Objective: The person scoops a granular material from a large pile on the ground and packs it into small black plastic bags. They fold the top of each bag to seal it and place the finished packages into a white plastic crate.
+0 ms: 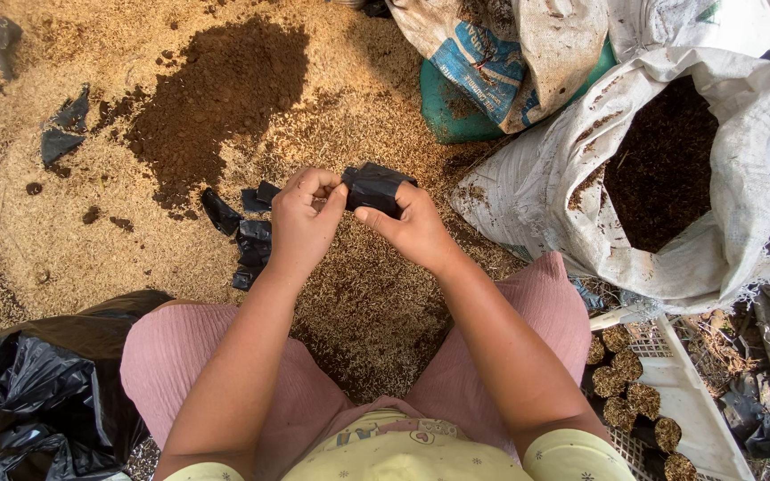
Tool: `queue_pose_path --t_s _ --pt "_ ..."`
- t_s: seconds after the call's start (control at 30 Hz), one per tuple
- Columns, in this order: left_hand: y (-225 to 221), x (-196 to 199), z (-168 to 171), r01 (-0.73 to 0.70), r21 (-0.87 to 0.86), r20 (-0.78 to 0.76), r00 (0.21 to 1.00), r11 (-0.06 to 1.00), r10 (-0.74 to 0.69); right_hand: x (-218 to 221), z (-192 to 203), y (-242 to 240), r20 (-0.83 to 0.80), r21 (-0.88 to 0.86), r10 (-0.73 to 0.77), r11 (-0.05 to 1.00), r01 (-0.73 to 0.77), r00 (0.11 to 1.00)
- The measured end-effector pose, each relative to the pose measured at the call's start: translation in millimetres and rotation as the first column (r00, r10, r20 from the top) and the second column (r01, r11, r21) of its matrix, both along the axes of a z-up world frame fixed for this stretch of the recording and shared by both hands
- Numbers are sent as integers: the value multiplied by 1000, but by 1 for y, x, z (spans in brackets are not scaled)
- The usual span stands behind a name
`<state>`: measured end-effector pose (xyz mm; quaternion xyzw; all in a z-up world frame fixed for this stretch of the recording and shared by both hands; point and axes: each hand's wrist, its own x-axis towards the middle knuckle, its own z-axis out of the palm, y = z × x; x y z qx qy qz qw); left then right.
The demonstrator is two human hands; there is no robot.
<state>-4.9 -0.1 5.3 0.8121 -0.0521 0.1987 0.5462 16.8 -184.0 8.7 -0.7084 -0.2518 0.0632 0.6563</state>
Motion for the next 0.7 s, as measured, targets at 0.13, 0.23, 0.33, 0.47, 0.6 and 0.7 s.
queue_pose_path --t_s 0.13,0.23,0.33,0.47,0.6,0.7 --pt "2 -3 3 10 27 -10 1000 1000 -10 -2 2 0 -36 -67 -12 998 9 999" --pt "4 -3 5 31 3 -21 999 1000 -31 -3 5 0 -84 -90 -11 996 3 996" --pt "6 -4 7 37 30 -64 997 999 -35 -2 4 -2 55 -31 38 999 -37 998" --pt "9 -3 7 -10 71 -88 996 997 16 -1 -7 -7 171 -386 -59 915 122 984" --pt "12 -1 -3 -55 78 119 992 995 46 5 -26 -5 212 -188 -142 965 183 967" --pt "13 0 -12 -135 231 327 944 964 54 14 -33 -5 -220 345 -36 932 112 975"
